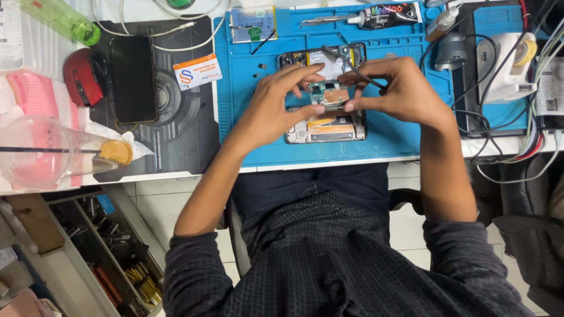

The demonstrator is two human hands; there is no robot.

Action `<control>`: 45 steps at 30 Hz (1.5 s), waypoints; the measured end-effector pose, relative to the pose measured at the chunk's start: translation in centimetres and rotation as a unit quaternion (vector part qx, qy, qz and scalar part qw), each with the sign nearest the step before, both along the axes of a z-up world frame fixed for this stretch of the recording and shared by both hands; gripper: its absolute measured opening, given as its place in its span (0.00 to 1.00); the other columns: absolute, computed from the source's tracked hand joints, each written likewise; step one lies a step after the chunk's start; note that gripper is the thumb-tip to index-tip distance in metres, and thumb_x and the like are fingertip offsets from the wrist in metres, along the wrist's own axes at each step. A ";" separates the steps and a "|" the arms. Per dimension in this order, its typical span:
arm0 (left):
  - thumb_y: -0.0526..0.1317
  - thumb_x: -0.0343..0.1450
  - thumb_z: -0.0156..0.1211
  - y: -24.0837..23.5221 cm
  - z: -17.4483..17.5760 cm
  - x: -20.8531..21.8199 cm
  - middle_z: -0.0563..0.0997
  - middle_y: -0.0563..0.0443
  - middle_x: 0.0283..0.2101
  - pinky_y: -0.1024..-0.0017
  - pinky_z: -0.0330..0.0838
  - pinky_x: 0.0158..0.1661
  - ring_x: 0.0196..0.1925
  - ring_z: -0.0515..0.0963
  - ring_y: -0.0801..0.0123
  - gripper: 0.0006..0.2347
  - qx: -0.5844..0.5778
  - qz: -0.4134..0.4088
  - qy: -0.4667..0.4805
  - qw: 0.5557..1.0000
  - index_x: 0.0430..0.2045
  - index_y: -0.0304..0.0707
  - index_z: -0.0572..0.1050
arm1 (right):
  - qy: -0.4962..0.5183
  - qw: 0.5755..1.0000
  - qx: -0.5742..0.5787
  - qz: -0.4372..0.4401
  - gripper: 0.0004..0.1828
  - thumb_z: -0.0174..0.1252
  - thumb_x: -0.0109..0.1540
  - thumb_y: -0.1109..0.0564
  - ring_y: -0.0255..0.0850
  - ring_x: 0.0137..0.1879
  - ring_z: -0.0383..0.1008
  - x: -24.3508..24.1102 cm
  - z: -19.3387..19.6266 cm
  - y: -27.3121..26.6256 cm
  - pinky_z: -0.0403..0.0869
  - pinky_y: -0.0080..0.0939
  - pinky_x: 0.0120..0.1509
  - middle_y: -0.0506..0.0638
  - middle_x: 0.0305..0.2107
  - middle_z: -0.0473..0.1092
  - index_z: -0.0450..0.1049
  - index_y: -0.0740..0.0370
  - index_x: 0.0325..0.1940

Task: The person cleans a small circuit board using a brush, repeatedly brushing its surface and edges. The person holds the board in one hand and uses the brush with the other, turning the board to access different areas.

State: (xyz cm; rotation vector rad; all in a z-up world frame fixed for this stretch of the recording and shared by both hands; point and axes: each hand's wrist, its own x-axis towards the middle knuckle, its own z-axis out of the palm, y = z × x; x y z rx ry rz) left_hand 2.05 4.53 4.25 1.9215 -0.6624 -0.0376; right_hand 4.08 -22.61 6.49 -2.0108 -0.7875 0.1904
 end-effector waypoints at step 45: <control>0.41 0.59 0.76 6.3 -2.3 -5.2 0.81 0.42 0.48 0.55 0.67 0.50 0.52 0.76 0.53 0.28 0.332 0.193 -0.079 0.920 0.52 0.27 0.75 | -0.093 0.970 0.034 -0.222 0.08 0.66 0.70 0.67 0.31 0.43 0.77 0.4 -3.9 -4.0 0.73 0.30 0.47 0.52 0.42 0.78 0.80 0.72 0.53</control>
